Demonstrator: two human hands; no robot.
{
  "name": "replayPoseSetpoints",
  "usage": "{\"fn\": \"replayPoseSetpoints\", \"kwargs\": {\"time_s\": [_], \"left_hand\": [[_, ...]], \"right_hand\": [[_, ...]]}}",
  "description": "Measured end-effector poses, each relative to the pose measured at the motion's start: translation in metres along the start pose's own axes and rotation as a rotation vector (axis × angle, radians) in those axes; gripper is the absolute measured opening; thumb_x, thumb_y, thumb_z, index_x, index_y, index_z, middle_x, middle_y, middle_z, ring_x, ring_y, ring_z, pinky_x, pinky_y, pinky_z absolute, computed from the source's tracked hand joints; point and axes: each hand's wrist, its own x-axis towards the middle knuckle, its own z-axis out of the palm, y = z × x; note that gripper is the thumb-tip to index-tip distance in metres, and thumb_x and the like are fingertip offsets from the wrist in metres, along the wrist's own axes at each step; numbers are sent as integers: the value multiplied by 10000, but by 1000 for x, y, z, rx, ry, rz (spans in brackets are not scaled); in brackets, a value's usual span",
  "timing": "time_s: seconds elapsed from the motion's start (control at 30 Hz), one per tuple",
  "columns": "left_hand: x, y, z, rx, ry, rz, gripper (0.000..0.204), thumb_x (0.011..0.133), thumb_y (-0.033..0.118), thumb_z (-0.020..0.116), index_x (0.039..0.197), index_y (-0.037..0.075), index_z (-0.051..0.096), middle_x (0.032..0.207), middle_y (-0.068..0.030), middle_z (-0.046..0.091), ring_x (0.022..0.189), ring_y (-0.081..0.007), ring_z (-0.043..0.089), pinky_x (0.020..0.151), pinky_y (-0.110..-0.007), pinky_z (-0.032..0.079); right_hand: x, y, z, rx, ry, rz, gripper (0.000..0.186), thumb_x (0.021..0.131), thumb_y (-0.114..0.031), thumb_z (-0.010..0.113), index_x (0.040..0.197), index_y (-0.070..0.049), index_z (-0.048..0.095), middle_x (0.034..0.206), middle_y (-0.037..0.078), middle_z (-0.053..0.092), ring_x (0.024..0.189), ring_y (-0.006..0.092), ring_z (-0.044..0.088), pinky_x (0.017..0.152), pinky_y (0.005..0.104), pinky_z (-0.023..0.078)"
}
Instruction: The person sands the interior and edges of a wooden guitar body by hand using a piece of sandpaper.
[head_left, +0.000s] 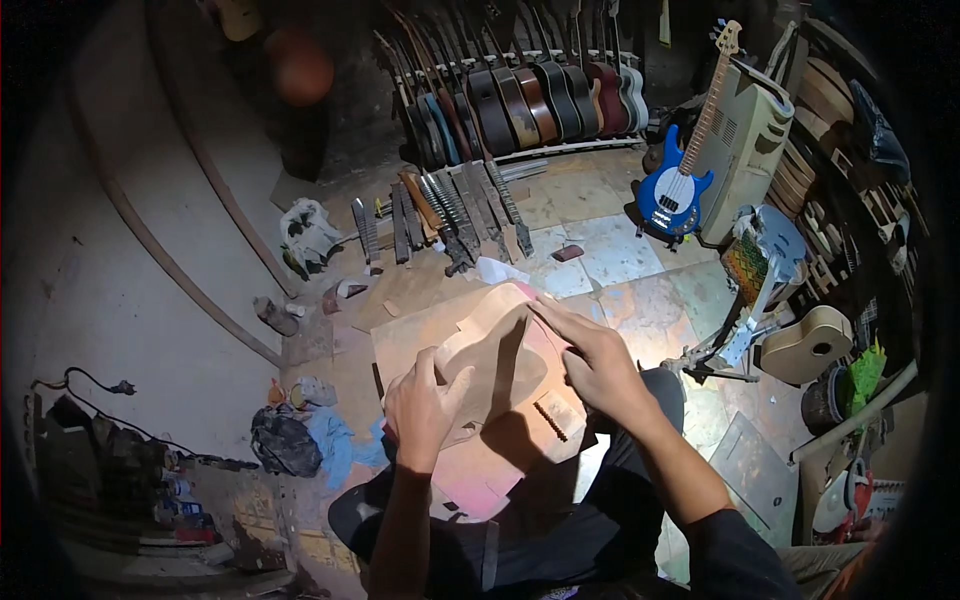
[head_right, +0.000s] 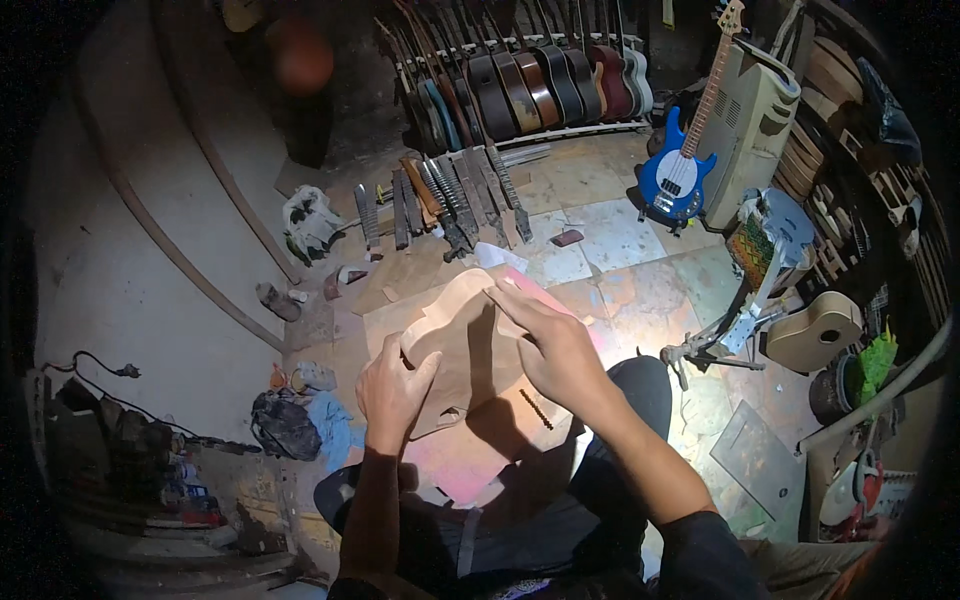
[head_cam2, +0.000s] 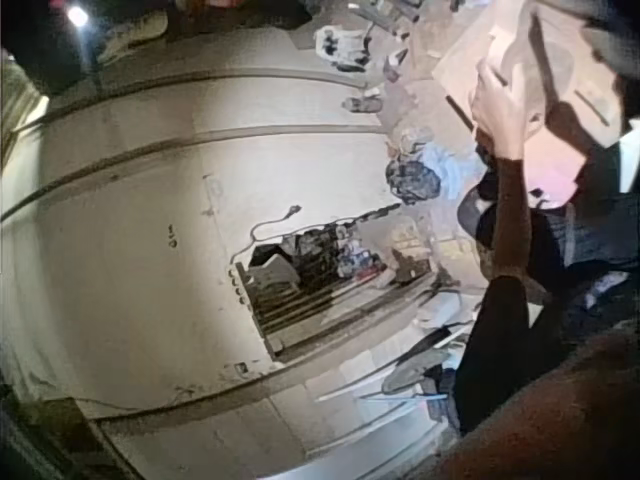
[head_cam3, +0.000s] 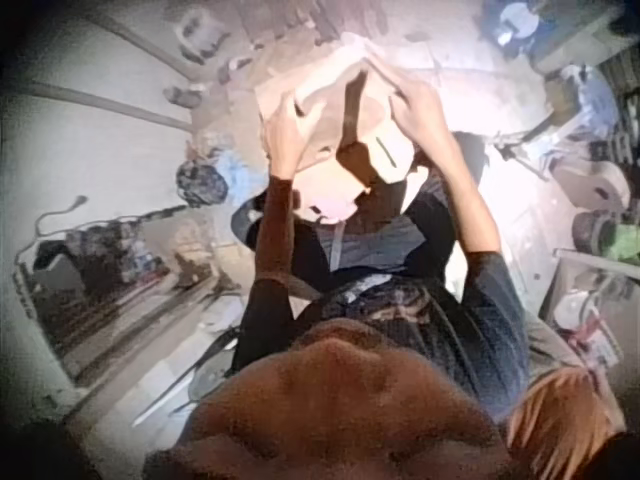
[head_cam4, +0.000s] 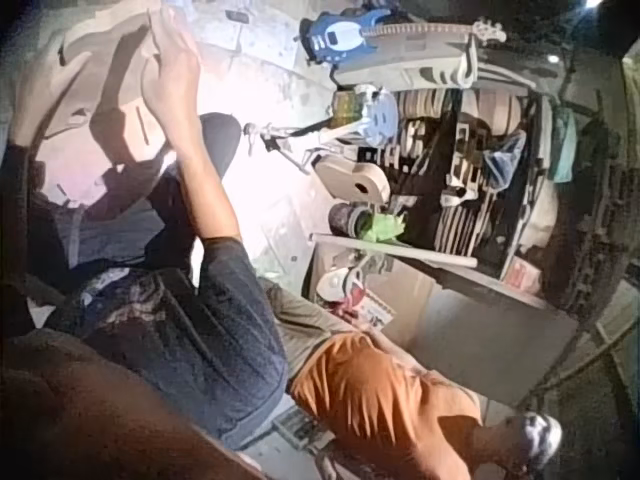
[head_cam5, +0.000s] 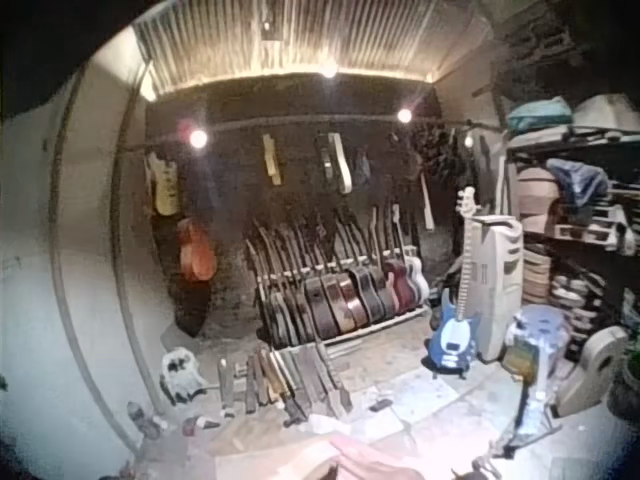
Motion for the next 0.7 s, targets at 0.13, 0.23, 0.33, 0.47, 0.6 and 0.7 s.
{"fn": "replayPoseSetpoints", "kwargs": {"time_s": [0.13, 0.23, 0.33, 0.47, 0.6, 0.7], "left_hand": [[4, 7, -7, -216, -57, -136, 487, 927, 332, 800, 1289, 30, 677, 1166, -208, 777, 1050, -407, 755, 912, -477, 576], [9, 11, -11, -364, -73, -101, 474, 944, 261, 781, 1345, 32, 673, 1283, -230, 740, 1144, -401, 733, 985, -449, 564], [13, 14, -9, -384, -63, 15, 469, 957, 223, 759, 1386, 51, 675, 1327, -235, 717, 1200, -401, 708, 1025, -430, 548], [13, 36, -11, -287, -64, 62, 463, 966, 206, 744, 1402, 64, 684, 1307, -225, 716, 1206, -399, 700, 1029, -420, 542], [9, 43, -14, -169, -98, 51, 417, 977, 170, 730, 1381, 69, 709, 1262, -205, 712, 1151, -377, 709, 1009, -412, 542], [13, 44, -12, -218, -71, 90, 383, 981, 128, 718, 1360, 72, 727, 1226, -192, 706, 1109, -352, 706, 988, -399, 543]], "right_hand": [[28, 19, 21, 101, -9, 33, 767, 818, 133, 491, 1552, -76, 568, 1548, 216, 593, 1411, 387, 593, 1218, 426, 444], [26, 38, 32, 80, -30, -1, 761, 822, 134, 481, 1543, -85, 584, 1540, 213, 600, 1443, 375, 566, 1243, 417, 419], [16, 48, 39, 124, 15, -19, 726, 846, 96, 506, 1544, -93, 577, 1535, 224, 590, 1453, 391, 536, 1202, 429, 466], [8, 72, 45, 210, 117, -96, 723, 857, 87, 474, 1556, -74, 570, 1512, 179, 646, 1253, 321, 716, 1042, 386, 581], [-7, 83, 27, 850, 75, 516, 740, 888, 55, 482, 1603, -121, 553, 1450, 20, 693, 668, 36, 552, 583, 219, 478], [-42, 133, 46, 847, 97, 635, 719, 892, 48, 455, 1581, -114, 579, 1138, 69, 747, 668, 83, 607, 626, 239, 527]]}}
